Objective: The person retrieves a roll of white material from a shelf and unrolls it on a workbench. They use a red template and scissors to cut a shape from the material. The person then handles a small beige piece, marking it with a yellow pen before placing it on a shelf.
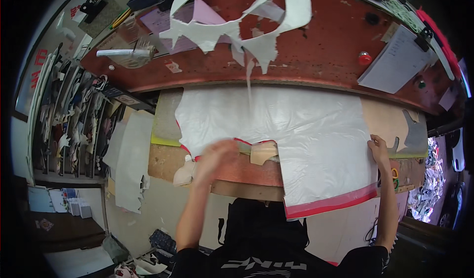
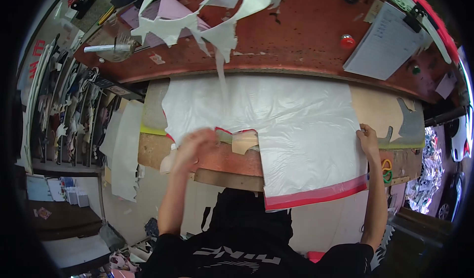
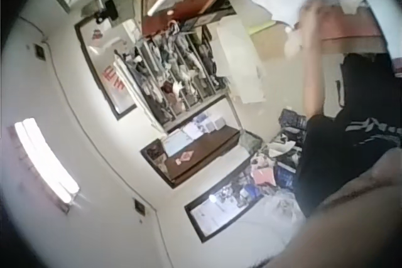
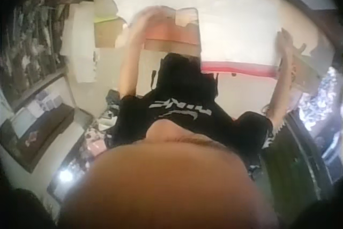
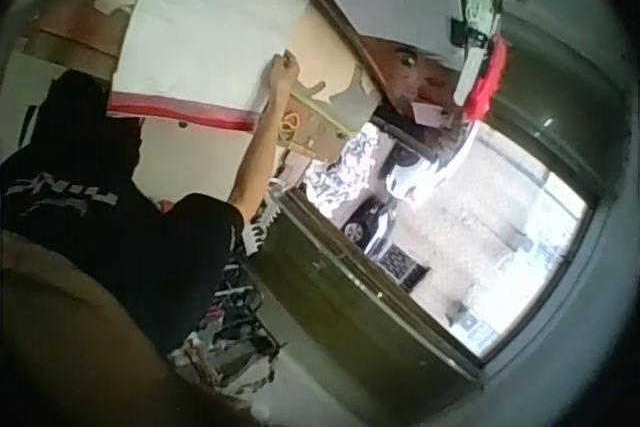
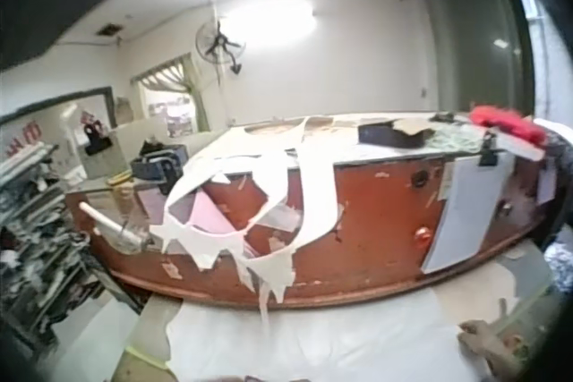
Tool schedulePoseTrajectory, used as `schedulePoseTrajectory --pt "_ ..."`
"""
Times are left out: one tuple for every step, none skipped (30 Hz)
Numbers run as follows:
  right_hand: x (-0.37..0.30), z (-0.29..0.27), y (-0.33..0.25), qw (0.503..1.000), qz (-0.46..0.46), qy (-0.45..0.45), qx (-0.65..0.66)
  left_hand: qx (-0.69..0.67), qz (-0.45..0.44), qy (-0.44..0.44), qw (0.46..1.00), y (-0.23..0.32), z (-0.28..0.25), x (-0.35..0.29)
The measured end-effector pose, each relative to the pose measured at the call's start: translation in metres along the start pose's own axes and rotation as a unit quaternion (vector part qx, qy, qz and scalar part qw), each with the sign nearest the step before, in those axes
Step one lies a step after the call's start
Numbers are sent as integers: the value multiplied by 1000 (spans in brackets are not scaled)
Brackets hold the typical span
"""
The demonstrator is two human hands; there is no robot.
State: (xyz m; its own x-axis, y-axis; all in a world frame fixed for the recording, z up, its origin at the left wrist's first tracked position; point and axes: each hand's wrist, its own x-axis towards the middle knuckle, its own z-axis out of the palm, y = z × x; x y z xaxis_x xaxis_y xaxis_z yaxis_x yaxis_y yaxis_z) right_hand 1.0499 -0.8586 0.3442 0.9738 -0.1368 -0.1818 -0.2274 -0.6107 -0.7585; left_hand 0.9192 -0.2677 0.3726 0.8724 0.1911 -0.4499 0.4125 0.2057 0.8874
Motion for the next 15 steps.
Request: schedulePoseTrajectory --pt "-4 6 1 1000 -12 21 -9 66 56 104 991 4 -40 13" --pt "-6 12 -2 999 -27 41 -18 162 90 227 956 16 -75 28" --pt "-3 22 -14 997 -51 57 -23 209 150 307 916 0 -133 50" --pt "-3 32 -27 992 -77 87 -40 331 132 343 869 -4 -172 64" --pt "-10 37 -40 986 -96 127 -60 448 112 362 810 6 -183 75" --pt "-15 43 -50 976 -114 165 -79 469 69 335 814 10 -190 82" --pt "-19 40 -43 970 -117 184 -108 489 30 292 821 26 -170 89" --pt "-18 37 -35 962 -124 201 -136 507 -9 251 825 35 -158 94" --pt "-18 36 -26 953 -129 217 -165 509 19 261 820 29 -158 100" --pt "-19 37 -26 953 -129 216 -167 507 46 274 816 19 -162 102" --pt "-19 36 -31 952 -132 219 -170 500 76 288 813 12 -163 107" --pt "-18 34 -36 950 -135 221 -173 464 74 290 834 10 -168 114" --pt "-17 31 -42 965 -77 198 -153 428 71 291 853 7 -177 121" --pt "-14 30 -46 976 -17 174 -128 395 66 294 868 8 -182 126" --pt "-11 27 -49 983 43 150 -102 392 70 295 869 6 -181 133"
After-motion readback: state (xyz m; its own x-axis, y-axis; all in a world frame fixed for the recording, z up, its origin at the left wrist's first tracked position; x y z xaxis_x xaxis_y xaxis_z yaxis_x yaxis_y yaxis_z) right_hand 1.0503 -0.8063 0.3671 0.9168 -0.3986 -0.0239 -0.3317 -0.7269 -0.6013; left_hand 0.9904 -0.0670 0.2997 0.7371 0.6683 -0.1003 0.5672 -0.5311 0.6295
